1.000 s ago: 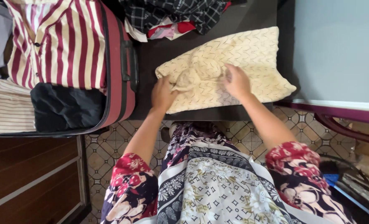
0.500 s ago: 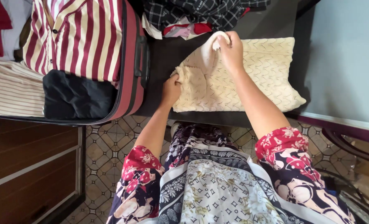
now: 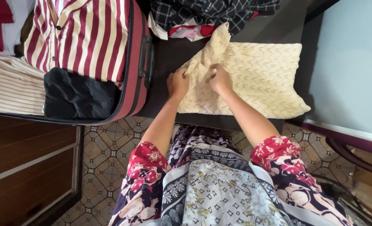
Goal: The person folds various garments one by one on a dark table and places them into an open suitcase. Items handled include a beige pair of shorts, a pink t-shirt, a white t-shirt, a red-and-white striped shirt, a beige top, a striped top, a black garment, a red t-shirt, a cream knit top, and a black-and-white checkered shirt. The person smooths and folds each item before stacking it in the suitcase.
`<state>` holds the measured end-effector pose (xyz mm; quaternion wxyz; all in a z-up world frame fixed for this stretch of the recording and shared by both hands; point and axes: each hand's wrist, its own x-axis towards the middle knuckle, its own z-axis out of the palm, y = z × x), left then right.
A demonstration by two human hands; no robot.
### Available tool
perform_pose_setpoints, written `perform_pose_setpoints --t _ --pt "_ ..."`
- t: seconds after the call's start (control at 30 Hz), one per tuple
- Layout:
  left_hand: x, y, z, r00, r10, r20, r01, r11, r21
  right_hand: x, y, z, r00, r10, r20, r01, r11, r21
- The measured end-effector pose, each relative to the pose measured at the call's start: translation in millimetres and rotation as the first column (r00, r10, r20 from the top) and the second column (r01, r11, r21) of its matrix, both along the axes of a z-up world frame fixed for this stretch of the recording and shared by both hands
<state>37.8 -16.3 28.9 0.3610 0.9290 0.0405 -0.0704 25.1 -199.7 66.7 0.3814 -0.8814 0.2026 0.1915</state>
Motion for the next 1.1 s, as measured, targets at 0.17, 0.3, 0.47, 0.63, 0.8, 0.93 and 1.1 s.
perform_pose_setpoints --t 0.17,0.3,0.47,0.63,0.8,0.93,1.1 --pt "-5 9 0 0.999 -0.04 -0.004 0.039 0.984 -0.174 -6 -24 -36 0.983 0.093 0.159 -0.111 0.988 0.11" --pt "-1 8 -10 0.99 -0.127 0.061 0.128 0.992 -0.019 -2 -41 -36 0.989 0.102 0.107 -0.124 0.968 0.218" --pt "15 -23 4 0.99 -0.085 -0.116 0.075 0.993 -0.088 8 -24 -7 0.993 0.017 0.115 -0.032 0.991 0.128" --pt "16 -21 -8 0.976 -0.132 0.173 0.137 0.99 -0.018 17 -11 -7 0.962 -0.056 0.266 0.005 0.982 0.187" --pt "14 -8 -13 0.997 0.045 -0.063 -0.06 0.964 -0.258 14 -5 -25 0.793 0.38 0.476 -0.539 0.802 0.257" --pt "13 -4 3 0.989 0.124 -0.078 -0.144 0.929 -0.34 5 3 -5 0.562 0.647 0.516 -0.647 0.732 -0.212" --pt "13 -2 26 0.967 0.194 -0.165 -0.243 0.897 -0.368 -2 18 35 0.775 0.587 0.233 -0.502 0.797 -0.336"
